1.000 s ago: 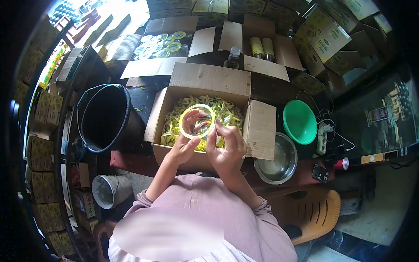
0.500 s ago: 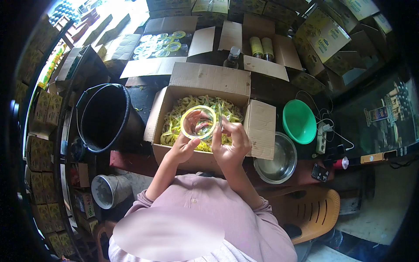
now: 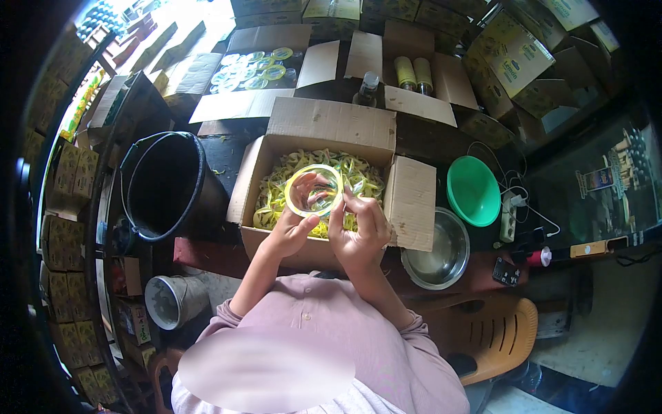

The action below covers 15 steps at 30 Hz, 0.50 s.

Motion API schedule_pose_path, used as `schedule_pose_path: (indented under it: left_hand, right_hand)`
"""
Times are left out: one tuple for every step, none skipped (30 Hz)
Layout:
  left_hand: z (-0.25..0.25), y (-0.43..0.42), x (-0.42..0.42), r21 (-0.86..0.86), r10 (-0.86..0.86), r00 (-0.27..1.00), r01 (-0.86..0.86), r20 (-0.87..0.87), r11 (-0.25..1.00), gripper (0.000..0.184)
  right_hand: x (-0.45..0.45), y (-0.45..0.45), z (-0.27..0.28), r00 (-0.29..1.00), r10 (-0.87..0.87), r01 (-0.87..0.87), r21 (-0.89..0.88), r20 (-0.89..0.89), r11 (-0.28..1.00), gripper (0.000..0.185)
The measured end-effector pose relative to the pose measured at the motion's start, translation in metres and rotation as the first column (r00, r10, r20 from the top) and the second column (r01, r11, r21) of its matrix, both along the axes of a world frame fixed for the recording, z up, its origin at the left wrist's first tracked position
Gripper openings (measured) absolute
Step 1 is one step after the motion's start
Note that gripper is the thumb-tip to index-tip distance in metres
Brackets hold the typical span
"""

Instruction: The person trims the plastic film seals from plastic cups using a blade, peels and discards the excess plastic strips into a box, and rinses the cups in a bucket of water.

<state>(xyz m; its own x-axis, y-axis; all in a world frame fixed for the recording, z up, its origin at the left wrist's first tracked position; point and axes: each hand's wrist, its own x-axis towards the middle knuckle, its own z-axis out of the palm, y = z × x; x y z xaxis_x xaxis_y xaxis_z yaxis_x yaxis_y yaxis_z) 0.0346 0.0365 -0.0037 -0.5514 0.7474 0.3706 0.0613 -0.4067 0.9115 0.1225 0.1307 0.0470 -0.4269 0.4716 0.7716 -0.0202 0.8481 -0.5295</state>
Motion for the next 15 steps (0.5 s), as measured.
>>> schedule_pose_path:
  left_hand:
    - [0.0003,-0.0005,-0.0002,-0.005,-0.004,1.000,0.004,-0.005,1.000,0.067]
    - [0.0010,-0.0011,-0.0005,-0.011,-0.009,1.000,0.009,-0.010,1.000,0.067]
    - [0.0019,-0.0022,-0.0010,-0.017,-0.013,1.000,0.012,-0.015,1.000,0.066]
    - [0.0036,-0.0035,-0.0017,-0.024,-0.012,1.000,0.012,-0.015,1.000,0.066]
    - [0.0057,-0.0048,-0.0027,-0.031,-0.012,1.000,0.011,-0.016,0.999,0.066]
    - [0.0069,-0.0058,-0.0033,-0.038,-0.011,1.000,0.011,-0.016,0.999,0.066]
    - [0.0072,-0.0065,-0.0034,-0.039,-0.013,1.000,0.012,-0.012,0.999,0.067]
    - [0.0073,-0.0071,-0.0036,-0.041,-0.014,1.000,0.013,-0.008,0.999,0.067]
    - [0.0074,-0.0075,-0.0040,-0.042,-0.015,1.000,0.015,-0.006,0.999,0.067]
    - [0.0071,-0.0080,-0.0048,-0.041,-0.015,1.000,0.015,-0.010,0.999,0.067]
    - [0.0064,-0.0086,-0.0058,-0.040,-0.017,1.000,0.016,-0.016,0.999,0.067]
    - [0.0056,-0.0087,-0.0064,-0.039,-0.017,1.000,0.017,-0.021,0.999,0.067]
    - [0.0044,-0.0086,-0.0066,-0.033,-0.009,1.000,0.008,-0.017,0.999,0.067]
    - [0.0031,-0.0086,-0.0068,-0.026,0.002,1.000,-0.002,-0.014,1.000,0.067]
    - [0.0026,-0.0089,-0.0071,-0.020,0.013,1.000,-0.013,-0.010,1.000,0.067]
  right_hand:
    - [-0.0003,0.0005,0.0004,1.000,-0.003,0.003,0.000,0.001,1.000,0.022]
    - [-0.0006,0.0009,0.0009,1.000,-0.006,0.006,0.000,0.001,1.000,0.023]
    - [-0.0010,0.0011,0.0012,1.000,-0.008,0.008,0.000,0.001,1.000,0.023]
    - [-0.0010,0.0018,0.0010,1.000,0.002,-0.002,-0.001,0.002,1.000,0.023]
    - [-0.0007,0.0028,0.0007,1.000,0.012,-0.012,-0.001,0.003,1.000,0.023]
    - [-0.0005,0.0034,0.0005,1.000,0.021,-0.021,-0.001,0.004,1.000,0.023]
    - [-0.0003,0.0031,0.0005,1.000,0.021,-0.021,-0.004,0.007,1.000,0.022]
    - [-0.0004,0.0027,0.0007,1.000,0.022,-0.022,-0.006,0.010,1.000,0.022]
    - [-0.0005,0.0025,0.0011,1.000,0.023,-0.023,-0.009,0.013,1.000,0.022]
    - [-0.0007,0.0022,0.0023,1.000,0.022,-0.022,0.000,0.021,1.000,0.021]
    - [-0.0006,0.0018,0.0040,0.999,0.021,-0.021,0.009,0.030,1.000,0.021]
    - [-0.0007,0.0016,0.0050,0.999,0.020,-0.020,0.019,0.038,1.000,0.020]
    - [-0.0006,0.0010,0.0048,0.999,0.023,-0.023,0.008,0.039,1.000,0.020]
    - [-0.0005,0.0002,0.0044,0.999,0.027,-0.027,-0.003,0.039,1.000,0.020]
    - [-0.0001,-0.0007,0.0039,0.999,0.032,-0.031,-0.014,0.039,0.999,0.019]
